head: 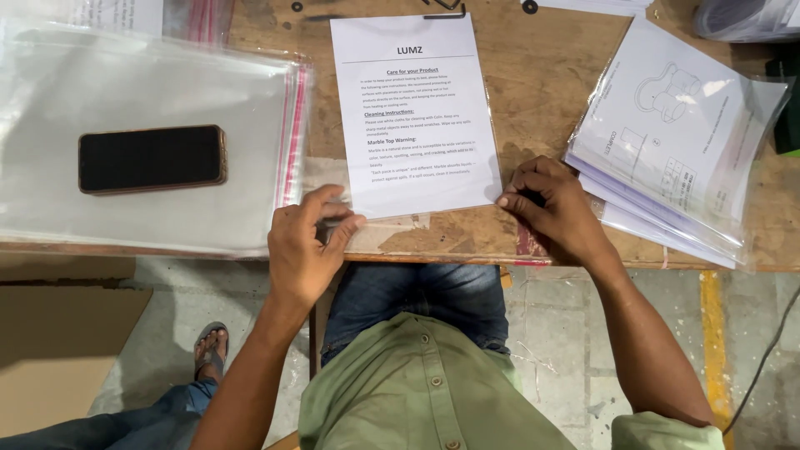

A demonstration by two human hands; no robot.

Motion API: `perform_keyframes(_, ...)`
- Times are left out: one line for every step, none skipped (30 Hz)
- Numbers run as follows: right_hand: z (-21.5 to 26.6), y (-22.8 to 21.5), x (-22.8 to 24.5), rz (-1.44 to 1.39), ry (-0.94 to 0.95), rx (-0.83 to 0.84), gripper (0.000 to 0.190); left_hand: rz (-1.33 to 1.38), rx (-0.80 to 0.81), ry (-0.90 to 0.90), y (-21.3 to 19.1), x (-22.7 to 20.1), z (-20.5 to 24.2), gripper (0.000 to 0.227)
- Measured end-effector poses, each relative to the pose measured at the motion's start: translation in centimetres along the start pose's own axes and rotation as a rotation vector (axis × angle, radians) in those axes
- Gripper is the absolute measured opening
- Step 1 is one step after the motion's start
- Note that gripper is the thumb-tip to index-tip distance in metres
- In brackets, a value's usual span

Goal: Placing printed assembly instructions and product care guides into transparent plastic bags.

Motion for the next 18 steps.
perform_keyframes(0.0,0.0,0.2,0.025,-0.029,-0.009,0.023,0.005,0.019,-0.044,0.0,0.1,-0.2,0.045)
perform_keyframes(0.0,0.0,0.4,0.051,-0.059,-0.015,0.023,0.01,0.037,-0.09,-0.1,0.2,-0.3,0.057)
perform_keyframes(0.1,-0.1,0.3,0.051,-0.059,-0.015,0.023,0.01,0.037,-0.09,-0.1,0.7,-0.3,0.057)
perform_keyframes(0.1,-0.1,0.2,0.038,-0.053,-0.016,0.022,-0.006,0.028,-0.047,-0.3,0.9,-0.3,0.058)
perform_keyframes(0.1,-0.1,0.1,0.025,-0.047,-0.017,0.022,-0.023,0.019,-0.005,-0.4,1.1,-0.2,0.06)
perform_keyframes(0.1,0.1,-0.1,0.022,-0.052,-0.015,0.022,-0.028,0.016,-0.006,-0.5,0.8,-0.3,0.06)
perform_keyframes(0.1,0.1,-0.4,0.008,-0.041,-0.018,0.023,-0.056,0.018,-0.051,-0.5,0.8,-0.4,0.06)
perform_keyframes(0.1,0.3,-0.6,-0.008,-0.03,-0.022,0.025,-0.086,0.021,-0.096,-0.6,0.8,-0.4,0.06)
perform_keyframes(0.0,0.3,-0.5,-0.013,-0.033,-0.021,0.025,-0.093,0.02,-0.097,-0.6,0.7,-0.5,0.06)
perform_keyframes(0.0,0.3,-0.5,-0.008,-0.021,-0.021,0.025,-0.124,0.026,-0.124,-0.5,0.8,-0.5,0.061)
perform_keyframes(0.1,0.3,-0.5,-0.002,-0.009,-0.02,0.024,-0.155,0.032,-0.151,-0.4,0.8,-0.6,0.061)
perform_keyframes(0.0,0.3,-0.5,-0.004,-0.008,-0.021,0.024,-0.156,0.033,-0.15,-0.5,0.5,-0.7,0.061)
perform_keyframes(0.0,0.4,-0.5,0.004,-0.006,-0.024,0.025,-0.216,0.019,-0.142,-0.6,0.2,-0.8,0.062)
perform_keyframes(0.0,0.4,-0.6,0.013,-0.003,-0.029,0.026,-0.275,0.005,-0.132,-0.8,-0.1,-0.9,0.064)
perform_keyframes(0.0,0.4,-0.6,0.012,-0.002,-0.03,0.026,-0.275,0.006,-0.13,-0.6,0.0,-0.8,0.064)
perform_keyframes(0.0,0.5,-0.8,0.01,0.02,-0.027,0.026,-0.285,-0.005,-0.111,-0.6,0.1,-0.6,0.065)
perform_keyframes(0.0,0.6,-0.9,0.007,0.042,-0.023,0.026,-0.295,-0.017,-0.091,-0.6,0.2,-0.5,0.066)
perform_keyframes(0.0,0.6,-1.0,0.005,0.043,-0.022,0.026,-0.296,-0.015,-0.093,-0.6,0.0,-0.5,0.066)
Point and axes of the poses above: each hand's wrist, its own z-axis away from the middle knuckle, its own y-axis out of the palm, x = y × z, the point moved 6 cm from there along -z, towards the middle knuckle, and after that the axes turned 7 degrees about z, right-handed, at the moved point
